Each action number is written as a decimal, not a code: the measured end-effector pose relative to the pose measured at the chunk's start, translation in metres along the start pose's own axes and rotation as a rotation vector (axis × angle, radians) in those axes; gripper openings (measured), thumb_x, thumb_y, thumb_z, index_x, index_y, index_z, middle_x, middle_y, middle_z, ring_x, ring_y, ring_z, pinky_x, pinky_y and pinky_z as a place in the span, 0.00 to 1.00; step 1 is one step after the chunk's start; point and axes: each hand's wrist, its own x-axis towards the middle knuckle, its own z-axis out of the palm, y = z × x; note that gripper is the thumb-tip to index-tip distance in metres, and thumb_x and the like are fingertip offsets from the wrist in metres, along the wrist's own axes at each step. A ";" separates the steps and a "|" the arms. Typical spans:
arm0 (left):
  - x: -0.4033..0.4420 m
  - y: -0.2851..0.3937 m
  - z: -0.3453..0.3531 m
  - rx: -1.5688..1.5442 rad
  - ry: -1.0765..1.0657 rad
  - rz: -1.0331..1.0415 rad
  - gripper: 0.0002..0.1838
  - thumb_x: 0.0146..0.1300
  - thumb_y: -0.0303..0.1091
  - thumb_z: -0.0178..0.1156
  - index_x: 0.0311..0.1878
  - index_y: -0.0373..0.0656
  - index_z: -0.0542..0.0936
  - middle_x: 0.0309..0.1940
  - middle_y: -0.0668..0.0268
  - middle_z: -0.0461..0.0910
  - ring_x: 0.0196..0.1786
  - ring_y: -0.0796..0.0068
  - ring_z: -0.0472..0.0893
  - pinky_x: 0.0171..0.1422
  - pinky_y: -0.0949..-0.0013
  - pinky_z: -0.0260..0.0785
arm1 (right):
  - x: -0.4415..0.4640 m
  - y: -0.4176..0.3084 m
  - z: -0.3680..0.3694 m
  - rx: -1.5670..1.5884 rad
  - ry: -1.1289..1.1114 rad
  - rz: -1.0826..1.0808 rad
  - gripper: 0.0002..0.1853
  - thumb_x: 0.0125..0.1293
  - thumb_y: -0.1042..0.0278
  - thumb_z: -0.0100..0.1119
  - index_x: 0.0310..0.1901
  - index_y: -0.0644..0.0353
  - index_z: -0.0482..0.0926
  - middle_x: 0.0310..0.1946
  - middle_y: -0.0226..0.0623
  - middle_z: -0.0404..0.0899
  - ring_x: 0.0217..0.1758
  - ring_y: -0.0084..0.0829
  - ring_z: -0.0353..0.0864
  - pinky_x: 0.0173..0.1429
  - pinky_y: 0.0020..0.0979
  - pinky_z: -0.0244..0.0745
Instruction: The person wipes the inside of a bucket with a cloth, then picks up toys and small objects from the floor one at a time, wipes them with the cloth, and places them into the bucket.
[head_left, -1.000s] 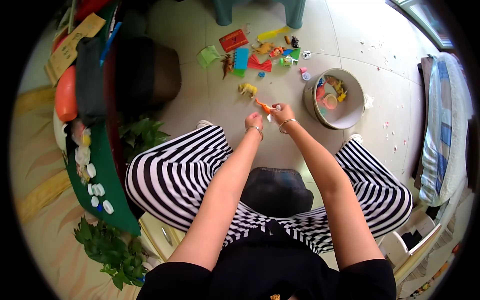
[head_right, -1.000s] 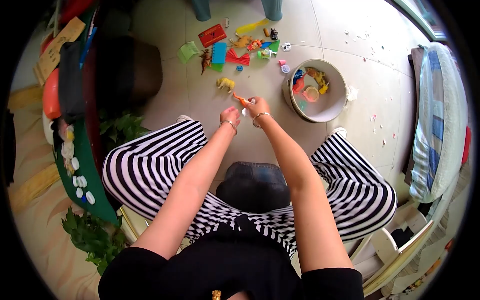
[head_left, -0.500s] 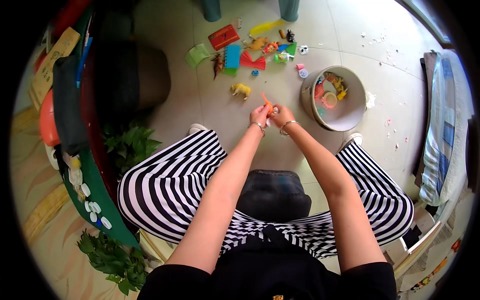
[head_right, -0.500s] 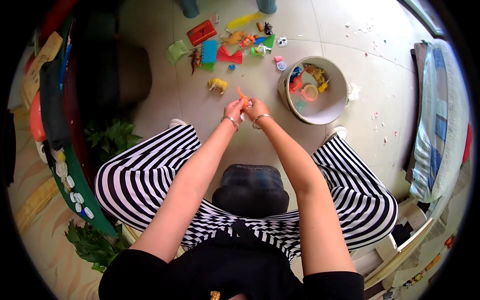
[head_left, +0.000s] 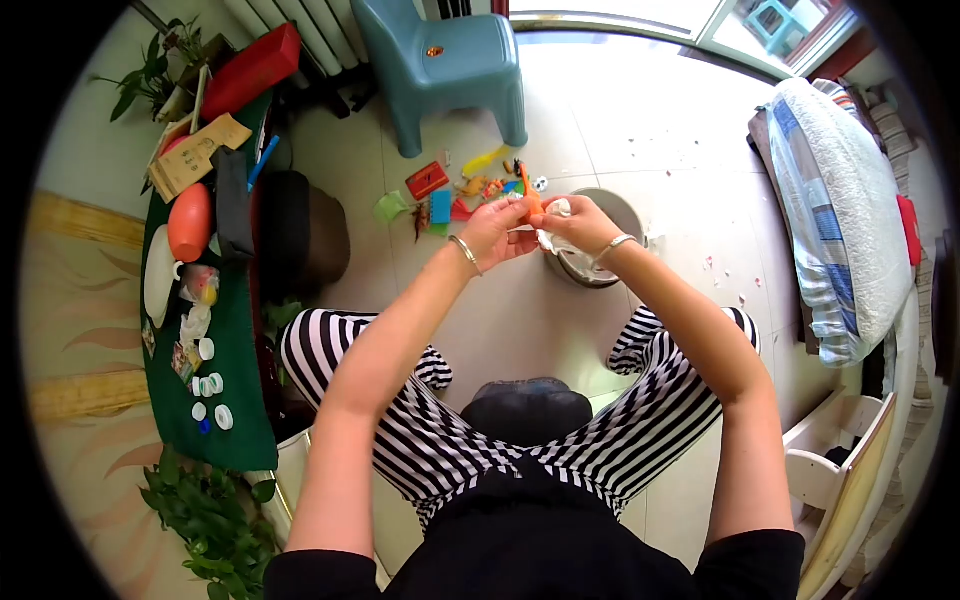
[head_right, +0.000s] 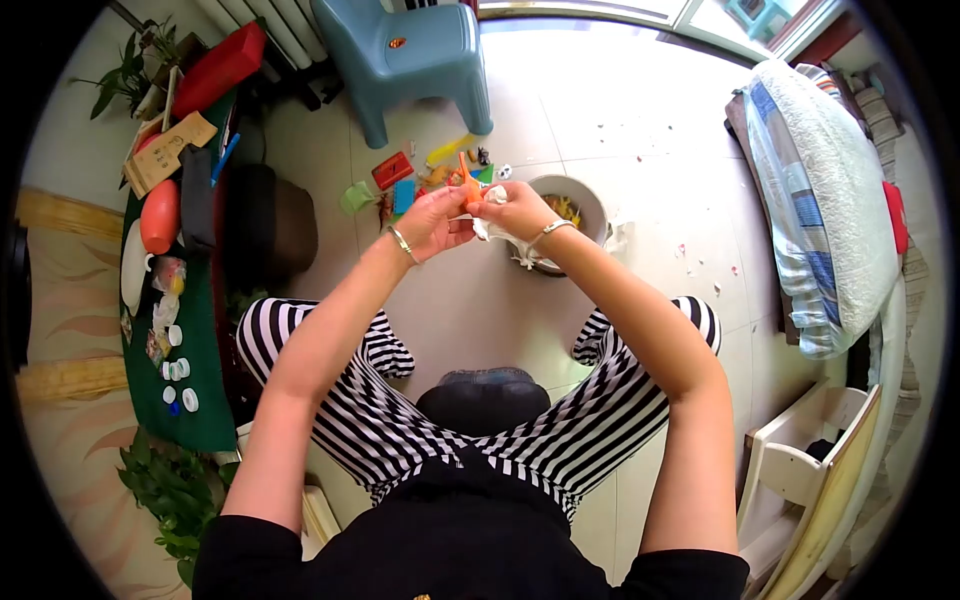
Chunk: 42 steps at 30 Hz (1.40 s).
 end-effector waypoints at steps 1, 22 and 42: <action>-0.013 0.011 0.012 0.049 -0.029 0.009 0.16 0.61 0.45 0.58 0.47 0.49 0.71 0.40 0.71 0.76 0.38 0.76 0.77 0.43 0.73 0.74 | -0.014 -0.015 0.001 -0.038 0.025 -0.016 0.13 0.57 0.63 0.64 0.39 0.62 0.77 0.28 0.30 0.77 0.29 0.18 0.73 0.34 0.22 0.69; -0.054 0.021 0.038 0.119 -0.102 -0.127 0.23 0.65 0.40 0.53 0.61 0.48 0.63 0.43 0.64 0.75 0.38 0.63 0.82 0.41 0.67 0.77 | -0.039 -0.031 0.007 -0.372 0.196 -0.804 0.13 0.57 0.75 0.54 0.45 0.57 0.72 0.28 0.36 0.76 0.31 0.30 0.77 0.37 0.31 0.73; -0.047 0.011 0.038 0.054 0.024 -0.106 0.20 0.64 0.38 0.55 0.57 0.46 0.68 0.41 0.65 0.75 0.43 0.63 0.78 0.48 0.53 0.75 | -0.041 -0.032 -0.003 -0.715 0.191 -0.853 0.15 0.49 0.83 0.52 0.41 0.59 0.73 0.34 0.42 0.75 0.35 0.44 0.75 0.38 0.33 0.72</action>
